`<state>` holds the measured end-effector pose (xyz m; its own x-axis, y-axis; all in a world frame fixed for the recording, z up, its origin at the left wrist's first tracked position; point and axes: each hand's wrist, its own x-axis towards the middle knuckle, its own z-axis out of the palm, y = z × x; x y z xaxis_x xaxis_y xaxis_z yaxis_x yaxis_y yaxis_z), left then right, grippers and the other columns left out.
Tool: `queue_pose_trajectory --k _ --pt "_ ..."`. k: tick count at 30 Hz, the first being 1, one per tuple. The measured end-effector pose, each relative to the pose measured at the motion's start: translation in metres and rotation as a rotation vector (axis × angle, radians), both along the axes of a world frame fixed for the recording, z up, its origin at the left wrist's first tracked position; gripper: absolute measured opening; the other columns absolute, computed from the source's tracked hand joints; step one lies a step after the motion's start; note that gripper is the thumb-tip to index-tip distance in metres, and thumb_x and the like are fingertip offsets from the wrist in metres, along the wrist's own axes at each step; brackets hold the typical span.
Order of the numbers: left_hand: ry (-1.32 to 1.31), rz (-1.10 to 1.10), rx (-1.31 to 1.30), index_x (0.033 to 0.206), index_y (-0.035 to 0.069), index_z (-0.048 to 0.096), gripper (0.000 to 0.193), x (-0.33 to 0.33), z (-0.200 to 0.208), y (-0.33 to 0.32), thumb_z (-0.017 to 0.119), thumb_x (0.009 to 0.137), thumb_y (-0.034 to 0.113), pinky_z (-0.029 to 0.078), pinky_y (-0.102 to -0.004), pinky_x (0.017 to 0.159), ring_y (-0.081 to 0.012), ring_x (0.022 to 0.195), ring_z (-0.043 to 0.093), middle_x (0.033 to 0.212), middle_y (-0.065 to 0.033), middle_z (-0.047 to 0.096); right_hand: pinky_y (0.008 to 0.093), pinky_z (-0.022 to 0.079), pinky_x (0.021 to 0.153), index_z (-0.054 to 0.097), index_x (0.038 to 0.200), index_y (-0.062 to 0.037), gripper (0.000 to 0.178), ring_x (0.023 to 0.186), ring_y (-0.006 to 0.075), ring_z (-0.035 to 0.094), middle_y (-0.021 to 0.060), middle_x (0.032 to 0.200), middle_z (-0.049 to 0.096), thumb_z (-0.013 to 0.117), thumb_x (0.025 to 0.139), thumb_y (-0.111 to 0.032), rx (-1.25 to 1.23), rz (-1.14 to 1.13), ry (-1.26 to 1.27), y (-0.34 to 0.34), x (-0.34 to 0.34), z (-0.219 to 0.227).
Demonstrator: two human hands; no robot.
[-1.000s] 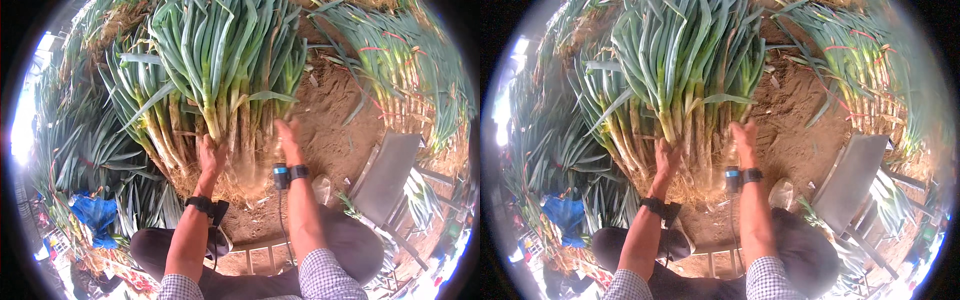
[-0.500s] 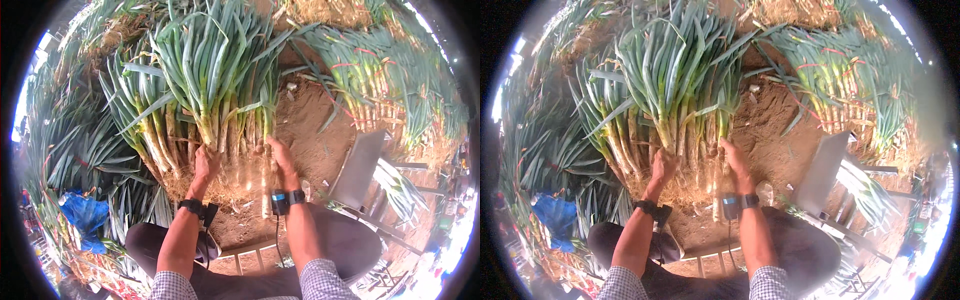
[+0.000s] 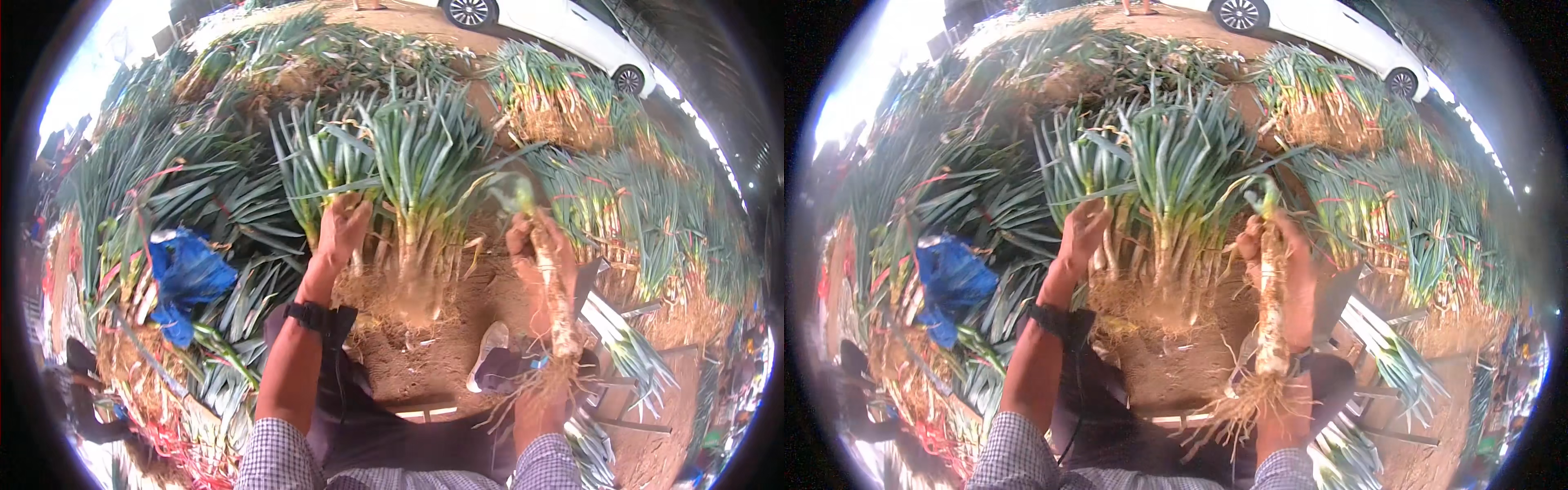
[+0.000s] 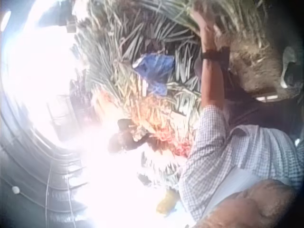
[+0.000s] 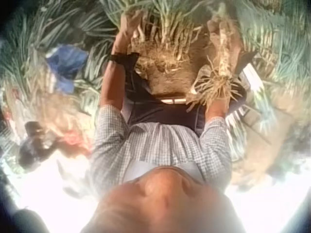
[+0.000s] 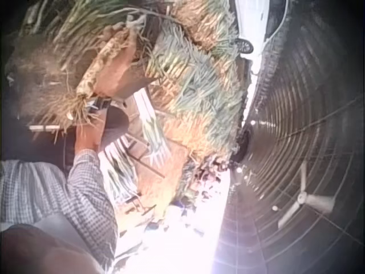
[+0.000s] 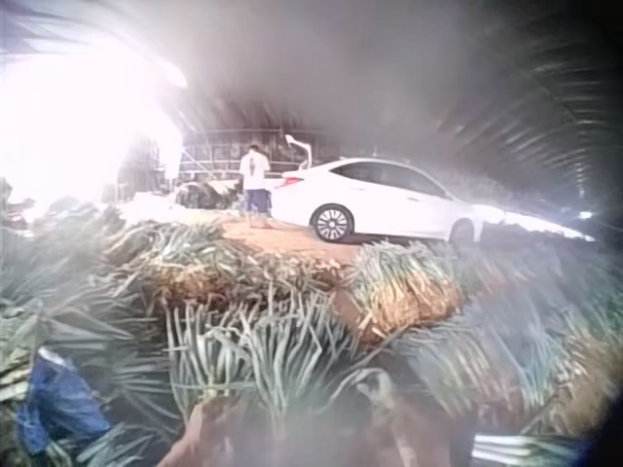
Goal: The person sorts bundles of leeks, using a knife to cut red ties and pulling off outer leaves by hand. They handle individual stalks one at a time and move bundles aside.
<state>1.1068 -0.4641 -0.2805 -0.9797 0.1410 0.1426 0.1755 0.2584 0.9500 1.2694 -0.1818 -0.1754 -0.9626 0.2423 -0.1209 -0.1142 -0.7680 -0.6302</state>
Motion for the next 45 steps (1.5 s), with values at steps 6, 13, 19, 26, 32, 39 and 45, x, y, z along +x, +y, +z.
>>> queue_pose_trajectory --k 6,13,19,26,32,39,45 --pt "0.08 0.061 0.023 0.116 -0.007 0.06 0.042 0.016 0.016 -0.068 0.065 0.088 0.024 0.048 -0.0278 0.079 -0.0143 0.09 0.059 0.102 -0.009 0.066 0.0322 0.058 0.071 0.049 0.116 0.0106 0.028 0.078 0.0188 0.061 0.0161 0.093 0.057 0.053 0.096 -0.009 -0.008 0.05 0.203 -0.043 0.026 0.067" --pt "-0.034 -0.037 0.109 0.099 -0.003 0.061 0.024 0.036 -0.026 -0.089 0.06 0.091 0.02 0.041 -0.0244 0.065 -0.0071 0.073 0.048 0.082 0.0031 0.055 0.0295 0.054 0.066 0.05 0.12 0.0043 0.033 0.079 0.0153 0.06 0.0118 0.098 0.057 0.048 0.1 -0.022 0.332 0.209 0.273 -0.075 0.006 0.09" --pt "-0.193 -0.11 0.162 0.104 -0.004 0.064 0.033 0.034 -0.074 -0.066 0.065 0.088 0.025 0.047 -0.0281 0.067 -0.011 0.075 0.055 0.082 -0.0037 0.063 0.0283 0.055 0.075 0.053 0.114 0.006 0.047 0.086 0.017 0.066 0.0144 0.094 0.066 0.063 0.091 -0.034 0.788 0.296 -0.093 -0.096 -0.076 0.012" --pt "-0.318 -0.017 0.147 0.111 -0.005 0.062 0.038 0.024 -0.104 -0.088 0.065 0.089 0.026 0.048 -0.0267 0.071 -0.0107 0.08 0.057 0.091 -0.0065 0.065 0.0264 0.054 0.073 0.059 0.111 0.0019 0.037 0.085 0.0158 0.066 0.0093 0.098 0.066 0.066 0.091 -0.028 1.089 0.244 -0.196 -0.017 -0.076 -0.076" --pt "-0.391 -0.066 0.065 0.115 -0.008 0.058 0.043 0.029 -0.094 -0.049 0.064 0.091 0.026 0.048 -0.0263 0.069 -0.0122 0.078 0.059 0.091 -0.0068 0.065 0.0243 0.048 0.068 0.062 0.107 0.0018 0.03 0.076 0.0113 0.063 0.0056 0.089 0.065 0.064 0.092 -0.024 1.493 0.289 -0.423 0.026 -0.044 -0.081" --pt "-0.365 -0.256 -0.02 0.122 -0.005 0.055 0.042 0.043 -0.093 0.012 0.062 0.091 0.023 0.047 -0.026 0.066 -0.0116 0.081 0.058 0.096 -0.005 0.062 0.0372 0.05 0.062 0.062 0.095 -0.0006 0.027 0.063 0.0282 0.063 0.0176 0.072 0.064 0.065 0.088 -0.027 1.767 -0.162 -0.004 0.072 -0.023 -0.057" --pt "-0.335 -0.474 -0.06 0.121 -0.004 0.055 0.04 0.068 -0.047 0.091 0.063 0.091 0.022 0.052 -0.0303 0.071 -0.0178 0.084 0.064 0.099 -0.0087 0.065 0.0441 0.05 0.063 0.061 0.089 -0.0009 0.027 0.068 0.0359 0.064 0.0184 0.07 0.063 0.065 0.088 -0.028 1.78 -0.351 0.019 0.109 0.009 -0.06"
